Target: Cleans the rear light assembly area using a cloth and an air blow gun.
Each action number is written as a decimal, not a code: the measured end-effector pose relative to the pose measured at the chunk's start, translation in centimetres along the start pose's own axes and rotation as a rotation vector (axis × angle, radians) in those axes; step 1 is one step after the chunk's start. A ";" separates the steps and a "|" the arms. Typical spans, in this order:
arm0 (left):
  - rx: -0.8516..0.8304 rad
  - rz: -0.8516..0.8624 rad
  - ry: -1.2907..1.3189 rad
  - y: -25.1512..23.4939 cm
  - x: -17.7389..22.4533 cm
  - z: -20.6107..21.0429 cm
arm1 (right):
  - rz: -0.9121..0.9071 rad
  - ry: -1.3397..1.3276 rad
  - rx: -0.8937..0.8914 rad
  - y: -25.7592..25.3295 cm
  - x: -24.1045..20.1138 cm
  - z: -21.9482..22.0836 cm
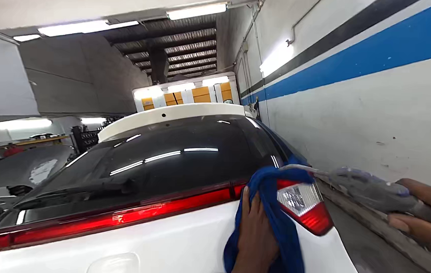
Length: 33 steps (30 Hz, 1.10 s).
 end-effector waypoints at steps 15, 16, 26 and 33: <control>-0.039 -0.223 0.026 15.5 -11.9 -4.9 | 0.299 0.028 -0.297 4.0 8.1 10.5; -0.019 -0.225 0.034 15.1 -11.9 -4.8 | 0.318 0.024 -0.286 4.6 9.1 10.9; -0.027 -0.202 -0.020 12.8 -11.7 -4.3 | 0.382 -0.136 -0.174 7.3 14.9 13.0; -0.120 -0.221 -0.082 12.7 -10.2 -5.1 | 0.259 -0.387 -0.078 7.7 13.5 12.6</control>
Point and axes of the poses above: each hand's wrist, its own y-axis away from the middle knuckle, its own z-axis out of the palm, x = y × z, the point moved 2 cm from there along -y, towards the middle knuckle, and after that the axes turned 13 degrees about -z, right-handed, at the moved point
